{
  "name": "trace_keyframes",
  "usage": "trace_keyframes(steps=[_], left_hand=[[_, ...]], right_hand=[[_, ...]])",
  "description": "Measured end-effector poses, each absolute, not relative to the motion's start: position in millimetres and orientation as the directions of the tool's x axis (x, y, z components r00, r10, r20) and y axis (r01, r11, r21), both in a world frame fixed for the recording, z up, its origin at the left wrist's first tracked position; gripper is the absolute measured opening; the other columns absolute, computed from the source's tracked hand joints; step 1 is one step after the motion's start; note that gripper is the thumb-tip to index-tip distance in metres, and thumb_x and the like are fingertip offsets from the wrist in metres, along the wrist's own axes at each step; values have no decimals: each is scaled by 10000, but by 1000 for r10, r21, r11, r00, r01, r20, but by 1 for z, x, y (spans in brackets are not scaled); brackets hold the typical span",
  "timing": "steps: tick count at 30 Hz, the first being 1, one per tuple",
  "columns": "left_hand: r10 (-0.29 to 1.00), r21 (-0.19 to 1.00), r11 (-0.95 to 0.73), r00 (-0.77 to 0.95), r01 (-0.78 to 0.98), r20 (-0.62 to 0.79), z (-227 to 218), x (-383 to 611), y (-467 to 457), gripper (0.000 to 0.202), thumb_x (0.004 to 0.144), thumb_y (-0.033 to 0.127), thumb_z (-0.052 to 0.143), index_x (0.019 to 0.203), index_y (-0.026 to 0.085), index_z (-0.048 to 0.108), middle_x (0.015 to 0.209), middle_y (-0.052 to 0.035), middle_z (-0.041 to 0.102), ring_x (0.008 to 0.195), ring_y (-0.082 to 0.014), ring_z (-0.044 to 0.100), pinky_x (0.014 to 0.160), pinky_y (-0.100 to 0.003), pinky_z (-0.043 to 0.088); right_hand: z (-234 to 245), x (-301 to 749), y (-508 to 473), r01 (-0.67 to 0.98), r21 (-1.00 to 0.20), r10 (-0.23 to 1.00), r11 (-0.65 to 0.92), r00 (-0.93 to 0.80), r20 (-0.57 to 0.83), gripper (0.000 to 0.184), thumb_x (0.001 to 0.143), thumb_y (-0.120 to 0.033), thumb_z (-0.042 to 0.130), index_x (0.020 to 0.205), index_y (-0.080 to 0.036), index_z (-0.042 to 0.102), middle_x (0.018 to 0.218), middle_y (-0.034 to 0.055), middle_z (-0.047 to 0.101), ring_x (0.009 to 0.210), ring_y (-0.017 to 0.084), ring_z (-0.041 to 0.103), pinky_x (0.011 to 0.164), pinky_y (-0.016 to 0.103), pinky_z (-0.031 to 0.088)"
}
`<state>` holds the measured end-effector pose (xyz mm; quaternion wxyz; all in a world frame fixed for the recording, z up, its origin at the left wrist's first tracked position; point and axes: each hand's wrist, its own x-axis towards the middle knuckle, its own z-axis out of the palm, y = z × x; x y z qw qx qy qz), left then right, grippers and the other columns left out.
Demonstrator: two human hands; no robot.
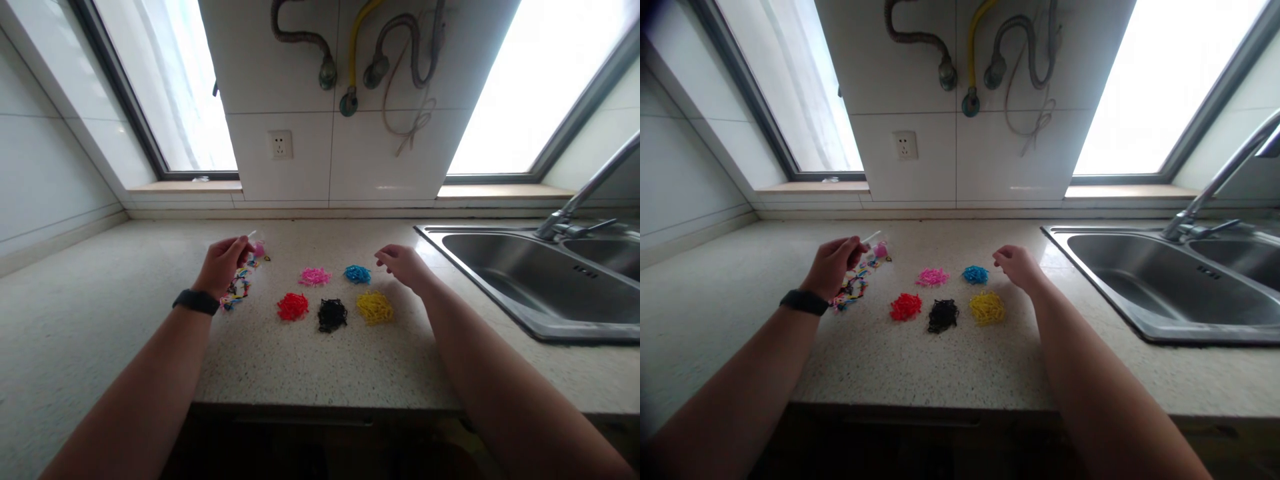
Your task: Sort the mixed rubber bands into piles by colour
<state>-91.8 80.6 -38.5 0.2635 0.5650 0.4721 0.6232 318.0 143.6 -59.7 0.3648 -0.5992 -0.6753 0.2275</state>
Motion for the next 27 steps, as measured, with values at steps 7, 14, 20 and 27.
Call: trace_keyframes(steps=[7, 14, 20, 27], left_hand=[[862, 906, -385, -282, 177, 422, -32, -94, 78, 313, 876, 390, 587, 690, 154, 675, 542, 17, 511, 474, -85, 437, 439, -198, 333], [856, 834, -439, -127, 335, 501, -24, -95, 68, 376, 919, 412, 532, 730, 138, 706, 580, -11, 571, 530, -98, 491, 516, -212, 388], [890, 619, -280, -44, 734, 454, -29, -129, 80, 429, 911, 501, 500, 831, 159, 746, 641, -18, 629, 562, -135, 531, 536, -241, 379], [983, 392, -88, 16, 916, 182, -52, -160, 97, 425, 848, 533, 533, 887, 187, 777, 777, -51, 743, 717, -199, 653, 630, -269, 420]], right_hand=[[-70, 317, 148, 674, -660, 942, 332, -196, 273, 274, 870, -423, 578, 843, -195, 728, 770, 54, 742, 541, 131, 557, 516, 268, 418], [-70, 317, 146, 672, -640, 928, 372, -253, 274, 283, 886, -432, 567, 868, -200, 727, 778, 51, 741, 578, 139, 580, 541, 268, 430], [-70, 317, 146, 678, -637, 930, 367, -255, 264, 280, 884, -427, 561, 878, -207, 733, 795, 59, 749, 633, 163, 622, 575, 281, 458], [-66, 315, 143, 706, -604, 929, 370, -288, 232, 266, 878, -413, 572, 865, -201, 733, 797, 64, 746, 652, 167, 628, 603, 288, 473]])
